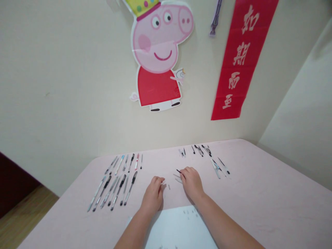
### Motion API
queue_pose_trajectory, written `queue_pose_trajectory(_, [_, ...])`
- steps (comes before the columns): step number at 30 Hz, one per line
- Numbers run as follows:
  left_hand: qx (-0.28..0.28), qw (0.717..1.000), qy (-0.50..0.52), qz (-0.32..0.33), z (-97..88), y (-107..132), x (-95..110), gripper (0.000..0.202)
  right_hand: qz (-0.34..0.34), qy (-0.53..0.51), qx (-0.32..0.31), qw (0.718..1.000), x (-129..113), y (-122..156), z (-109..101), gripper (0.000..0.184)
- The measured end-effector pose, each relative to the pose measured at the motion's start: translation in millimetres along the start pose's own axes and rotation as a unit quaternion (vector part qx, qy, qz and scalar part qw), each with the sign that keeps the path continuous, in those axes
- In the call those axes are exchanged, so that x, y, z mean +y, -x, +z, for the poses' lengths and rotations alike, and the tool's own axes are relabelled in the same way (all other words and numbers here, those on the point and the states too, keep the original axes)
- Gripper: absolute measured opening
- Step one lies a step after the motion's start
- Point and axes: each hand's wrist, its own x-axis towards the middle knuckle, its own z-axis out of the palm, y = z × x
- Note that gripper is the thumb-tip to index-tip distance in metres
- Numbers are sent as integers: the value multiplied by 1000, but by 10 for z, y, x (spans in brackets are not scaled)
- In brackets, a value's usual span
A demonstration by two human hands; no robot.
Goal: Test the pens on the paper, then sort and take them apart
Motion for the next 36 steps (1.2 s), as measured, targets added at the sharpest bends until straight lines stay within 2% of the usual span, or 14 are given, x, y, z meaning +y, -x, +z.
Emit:
queue_pose_trajectory(5, [-30,999,-26,-15,-42,-11,39,25,23,12,-3,1000,75,20,53,11])
queue_pose_trajectory(11, [-8,999,-32,-25,-45,-10,44,23,42,25,-12,999,107,43,76,12])
queue_pose_trajectory(16, [2,999,-25,-24,-38,-7,47,23,53,21,5,998,46,33,18,12])
queue_pose_trajectory(20, [-9,1000,-11,-10,-27,-3,56,23,19,-68,-14,997,-64,15,-24,9])
queue_pose_trajectory(24, [-4,1000,6,-3,-15,-3,42,24,-42,-203,-107,972,-228,46,-14,18])
queue_pose_trajectory(27, [9,1000,26,2,1,-2,21,26,-58,-240,-144,958,-335,82,2,29])
queue_pose_trajectory(30, [17,999,50,5,17,1,13,31,-60,-252,-148,955,-389,99,11,34])
queue_pose_trajectory(36, [57,991,123,-22,38,-2,22,36,-12,-237,-124,964,-343,99,83,22])
